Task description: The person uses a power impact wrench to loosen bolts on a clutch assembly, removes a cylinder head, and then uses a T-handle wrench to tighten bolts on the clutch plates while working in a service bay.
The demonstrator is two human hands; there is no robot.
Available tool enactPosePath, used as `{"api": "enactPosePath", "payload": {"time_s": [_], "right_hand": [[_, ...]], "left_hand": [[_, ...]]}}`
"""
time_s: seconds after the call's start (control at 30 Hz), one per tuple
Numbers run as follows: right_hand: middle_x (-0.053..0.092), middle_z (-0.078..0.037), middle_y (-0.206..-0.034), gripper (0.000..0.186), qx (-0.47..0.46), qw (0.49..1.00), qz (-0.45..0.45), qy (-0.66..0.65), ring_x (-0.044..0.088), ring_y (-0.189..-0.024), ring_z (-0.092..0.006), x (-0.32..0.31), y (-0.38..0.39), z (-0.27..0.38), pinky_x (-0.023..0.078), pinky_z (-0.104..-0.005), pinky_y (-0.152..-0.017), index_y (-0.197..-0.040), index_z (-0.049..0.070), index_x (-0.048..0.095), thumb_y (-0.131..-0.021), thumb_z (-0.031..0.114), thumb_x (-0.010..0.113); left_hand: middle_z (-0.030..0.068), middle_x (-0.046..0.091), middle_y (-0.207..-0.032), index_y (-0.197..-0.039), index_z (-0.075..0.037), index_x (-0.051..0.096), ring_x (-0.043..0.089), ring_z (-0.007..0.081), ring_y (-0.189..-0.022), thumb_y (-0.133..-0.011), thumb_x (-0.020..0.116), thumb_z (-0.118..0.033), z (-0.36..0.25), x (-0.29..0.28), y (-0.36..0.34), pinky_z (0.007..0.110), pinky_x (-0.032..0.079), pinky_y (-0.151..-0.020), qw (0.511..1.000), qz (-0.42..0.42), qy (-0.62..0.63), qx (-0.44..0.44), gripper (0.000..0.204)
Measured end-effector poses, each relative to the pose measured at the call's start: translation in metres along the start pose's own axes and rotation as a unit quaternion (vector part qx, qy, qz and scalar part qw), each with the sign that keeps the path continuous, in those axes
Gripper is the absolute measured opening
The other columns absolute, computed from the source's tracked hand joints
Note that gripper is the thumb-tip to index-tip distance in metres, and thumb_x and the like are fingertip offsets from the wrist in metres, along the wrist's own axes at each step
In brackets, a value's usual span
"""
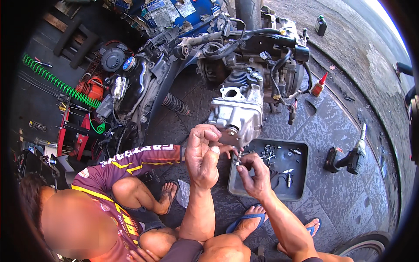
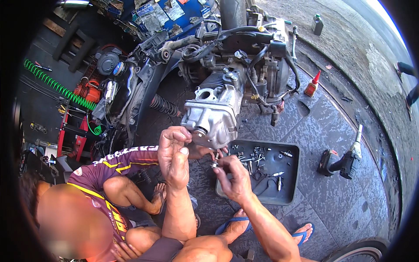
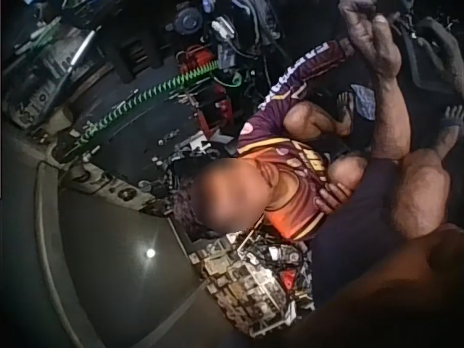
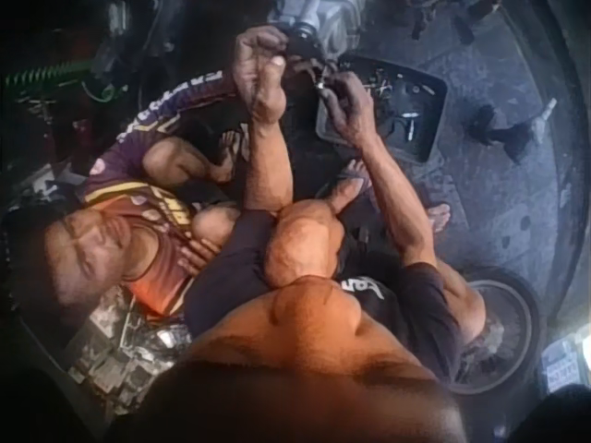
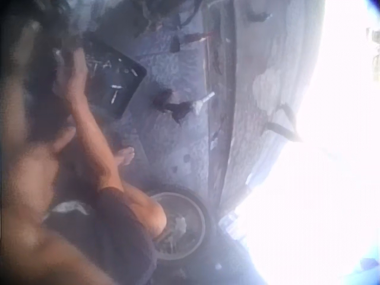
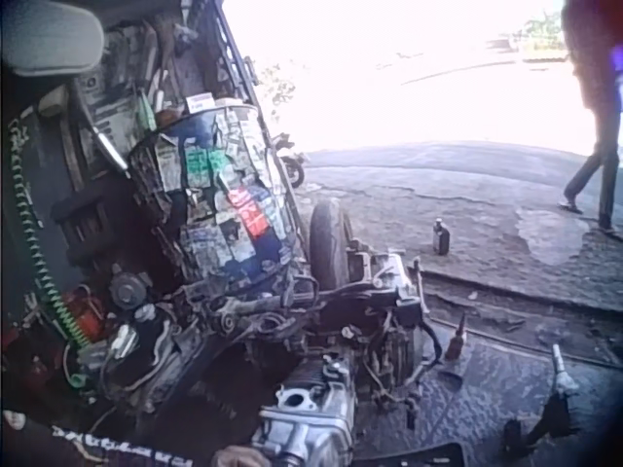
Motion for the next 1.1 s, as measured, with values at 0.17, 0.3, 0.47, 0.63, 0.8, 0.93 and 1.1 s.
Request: {"api": "enactPosePath", "payload": {"time_s": [0.17,0.3,0.47,0.63,0.8,0.93,1.1], "right_hand": [[0.06,-0.011,-0.086,0.011,0.078,0.996,-0.038,-0.015,0.06,-0.07,-0.0195,0.01,-0.013,0.023,0.048,-0.0304,-0.066,-0.097,0.0,0.059,-0.088,0.004,0.065],[0.066,-0.01,-0.081,0.012,0.149,0.983,-0.109,-0.026,0.062,-0.072,-0.0147,0.015,-0.014,0.02,0.049,-0.0302,-0.067,-0.095,-0.001,0.06,-0.09,0.009,0.066],[0.067,-0.009,-0.076,0.016,0.199,0.969,-0.141,-0.034,0.059,-0.069,-0.0095,0.02,-0.008,0.038,0.05,-0.0287,-0.065,-0.093,-0.002,0.06,-0.091,0.012,0.067],[0.065,-0.006,-0.082,0.012,0.229,0.95,-0.153,-0.151,0.06,-0.066,-0.0087,0.019,-0.007,0.017,0.052,-0.0241,-0.058,-0.089,0.0,0.058,-0.094,0.011,0.063],[0.063,-0.004,-0.073,0.029,0.316,0.918,-0.109,-0.212,0.057,-0.055,-0.0104,0.052,0.0,0.034,0.048,-0.0274,-0.051,-0.097,-0.002,0.064,-0.093,0.027,0.064],[0.065,-0.004,-0.072,0.025,0.282,0.925,-0.165,-0.193,0.061,-0.058,-0.0109,0.032,-0.011,0.032,0.048,-0.0274,-0.052,-0.093,0.0,0.065,-0.095,0.024,0.061],[0.066,-0.006,-0.077,0.018,0.318,0.899,-0.137,-0.268,0.064,-0.064,-0.0141,0.024,-0.012,0.014,0.051,-0.0283,-0.058,-0.091,0.0,0.062,-0.094,0.018,0.061]], "left_hand": [[0.0111,0.05,-0.107,-0.102,0.001,0.05,0.049,0.0138,-0.098,-0.076,0.043,0.002,0.008,-0.006,0.001,0.029,0.039,-0.095,0.999,0.025,0.021,0.03,0.027],[0.0107,0.05,-0.108,-0.101,0.001,0.051,0.048,0.0128,-0.098,-0.077,0.044,0.002,0.009,-0.006,0.002,0.028,0.039,-0.095,0.999,0.032,0.017,0.038,0.026],[0.0102,0.05,-0.108,-0.101,0.0,0.052,0.048,0.0122,-0.098,-0.079,0.045,0.001,0.011,-0.012,0.007,0.027,0.039,-0.094,0.999,0.024,0.014,0.046,0.023],[0.0091,0.051,-0.111,-0.102,-0.001,0.052,0.049,0.011,-0.094,-0.081,0.047,0.004,0.013,0.003,0.0,0.027,0.04,-0.091,0.997,0.028,0.017,0.064,0.022],[0.0081,0.057,-0.103,-0.099,-0.001,0.056,0.054,0.0178,-0.097,-0.08,0.053,-0.002,0.026,-0.038,0.009,0.033,0.043,-0.091,0.995,-0.054,-0.061,0.062,0.019],[0.0085,0.054,-0.104,-0.101,0.001,0.054,0.051,0.0179,-0.099,-0.086,0.047,-0.005,0.044,-0.017,-0.003,0.033,0.041,-0.094,0.997,-0.006,-0.013,0.076,0.017],[0.0098,0.054,-0.104,-0.098,0.002,0.052,0.051,0.0184,-0.098,-0.088,0.047,-0.007,0.044,0.006,0.002,0.032,0.041,-0.091,0.988,0.004,-0.126,0.094,0.015]]}}
Point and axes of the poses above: each hand's wrist, its own y-axis away from the middle knuckle, its own x-axis out of the palm, z = x × y, the point moved 2 cm from there along -y, towards the middle knuckle
